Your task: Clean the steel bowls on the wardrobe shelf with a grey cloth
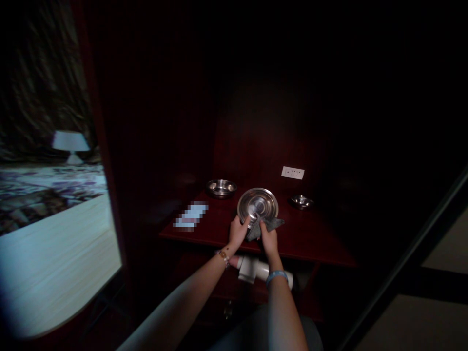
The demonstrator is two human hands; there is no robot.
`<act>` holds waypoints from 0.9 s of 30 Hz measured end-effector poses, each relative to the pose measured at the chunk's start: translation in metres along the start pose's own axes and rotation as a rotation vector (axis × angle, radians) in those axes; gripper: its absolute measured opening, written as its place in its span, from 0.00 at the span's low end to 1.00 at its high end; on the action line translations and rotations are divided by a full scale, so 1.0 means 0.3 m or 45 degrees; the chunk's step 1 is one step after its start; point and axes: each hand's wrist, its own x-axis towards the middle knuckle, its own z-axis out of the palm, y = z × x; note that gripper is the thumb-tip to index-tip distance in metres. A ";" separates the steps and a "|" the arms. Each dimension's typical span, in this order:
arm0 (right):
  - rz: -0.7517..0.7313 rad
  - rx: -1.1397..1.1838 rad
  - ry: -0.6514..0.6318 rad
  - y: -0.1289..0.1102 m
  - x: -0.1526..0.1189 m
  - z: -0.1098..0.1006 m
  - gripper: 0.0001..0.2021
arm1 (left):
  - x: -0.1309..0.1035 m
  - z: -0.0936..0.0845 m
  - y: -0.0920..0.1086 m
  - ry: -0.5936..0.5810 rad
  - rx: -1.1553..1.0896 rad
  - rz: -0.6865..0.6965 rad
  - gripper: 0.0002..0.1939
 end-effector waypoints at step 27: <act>-0.027 0.022 0.002 0.018 0.009 -0.006 0.26 | 0.004 0.023 -0.021 -0.145 -0.139 0.093 0.15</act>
